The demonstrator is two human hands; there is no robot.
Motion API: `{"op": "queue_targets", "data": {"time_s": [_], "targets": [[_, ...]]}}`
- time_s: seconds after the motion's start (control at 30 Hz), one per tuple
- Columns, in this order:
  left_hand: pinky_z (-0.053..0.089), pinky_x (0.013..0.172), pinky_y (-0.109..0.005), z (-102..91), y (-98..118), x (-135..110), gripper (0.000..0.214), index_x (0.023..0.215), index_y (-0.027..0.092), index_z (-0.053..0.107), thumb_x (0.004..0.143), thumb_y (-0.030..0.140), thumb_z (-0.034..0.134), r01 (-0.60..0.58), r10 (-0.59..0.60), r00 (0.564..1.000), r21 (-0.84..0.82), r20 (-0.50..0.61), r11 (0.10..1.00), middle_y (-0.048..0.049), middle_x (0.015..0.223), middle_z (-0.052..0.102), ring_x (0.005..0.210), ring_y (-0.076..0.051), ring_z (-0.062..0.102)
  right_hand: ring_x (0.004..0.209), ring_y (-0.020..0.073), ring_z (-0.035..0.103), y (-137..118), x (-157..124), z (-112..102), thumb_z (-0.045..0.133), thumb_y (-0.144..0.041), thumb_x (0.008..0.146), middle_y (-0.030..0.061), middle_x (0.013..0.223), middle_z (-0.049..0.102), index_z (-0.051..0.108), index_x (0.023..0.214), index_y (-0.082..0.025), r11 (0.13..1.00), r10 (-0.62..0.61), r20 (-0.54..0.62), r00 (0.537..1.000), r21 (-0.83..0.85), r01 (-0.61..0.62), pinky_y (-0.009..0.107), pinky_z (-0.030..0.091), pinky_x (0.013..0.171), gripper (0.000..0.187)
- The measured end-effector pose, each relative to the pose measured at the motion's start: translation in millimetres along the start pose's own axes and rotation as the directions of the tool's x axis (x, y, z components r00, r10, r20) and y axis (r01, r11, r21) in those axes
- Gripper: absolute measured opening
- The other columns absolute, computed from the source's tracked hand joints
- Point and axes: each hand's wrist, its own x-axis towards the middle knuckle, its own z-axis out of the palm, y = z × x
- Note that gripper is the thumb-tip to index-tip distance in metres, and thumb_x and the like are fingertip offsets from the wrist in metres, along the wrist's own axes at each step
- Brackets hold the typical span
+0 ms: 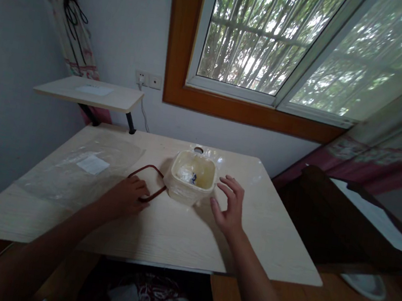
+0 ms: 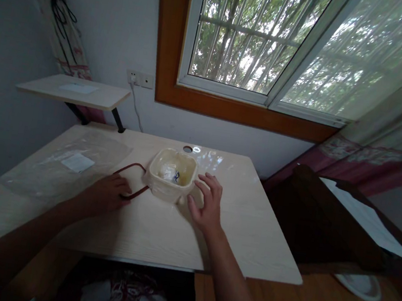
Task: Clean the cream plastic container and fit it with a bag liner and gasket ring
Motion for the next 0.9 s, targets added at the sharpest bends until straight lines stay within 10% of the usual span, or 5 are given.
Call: {"op": "queue_targets", "data": {"time_s": [0.33, 0.5, 0.77, 0.9], "targets": [[0.050, 0.095, -0.046, 17.9, 3, -2, 0.009, 0.094, 0.018, 0.066, 0.086, 0.021, 0.062, 0.075, -0.065, 0.996, 0.170, -0.063, 0.983, -0.0113, 0.100, 0.068, 0.099, -0.029, 0.061, 0.113, 0.0308, 0.056, 9, -26, 8, 0.059, -0.022, 0.092, 0.0109, 0.116, 0.060, 0.059, 0.120, -0.027, 0.983, 0.181, -0.121, 0.976, -0.019, -0.184, 0.058, 0.048, 0.099, 0.029], [0.051, 0.094, -0.043, -9.9, -4, -3, 0.025, 0.110, 0.019, 0.066, 0.100, 0.032, 0.047, 0.152, -0.104, 0.943, 0.130, -0.317, 0.980, -0.0114, 0.104, 0.070, 0.100, -0.028, 0.064, 0.106, 0.0277, 0.057, 10, -24, 8, 0.060, -0.018, 0.092, 0.0090, 0.110, 0.061, 0.061, 0.117, -0.026, 0.991, 0.133, -0.151, 0.980, -0.015, -0.137, 0.052, 0.050, 0.093, 0.026], [0.052, 0.094, -0.041, -72.2, -8, -4, 0.032, 0.121, 0.021, 0.064, 0.098, 0.039, 0.050, 0.487, -0.474, 0.648, -0.155, -0.596, 0.860, -0.0095, 0.117, 0.073, 0.106, -0.028, 0.069, 0.098, 0.0258, 0.059, 8, -12, -2, 0.063, -0.015, 0.090, 0.0073, 0.102, 0.063, 0.063, 0.115, -0.025, 0.996, 0.070, -0.238, 0.969, -0.040, -0.082, 0.047, 0.051, 0.084, 0.027], [0.052, 0.095, -0.037, -101.9, 3, 12, 0.026, 0.114, 0.028, 0.069, 0.095, 0.036, 0.054, 0.416, -0.455, 0.714, -0.200, -0.533, 0.887, -0.0023, 0.115, 0.076, 0.107, -0.025, 0.070, 0.090, 0.0239, 0.061, -4, 5, -9, 0.064, -0.012, 0.089, 0.0060, 0.098, 0.063, 0.064, 0.117, -0.027, 0.998, 0.062, -0.275, 0.959, 0.025, -0.057, 0.043, 0.052, 0.077, 0.031]]}}
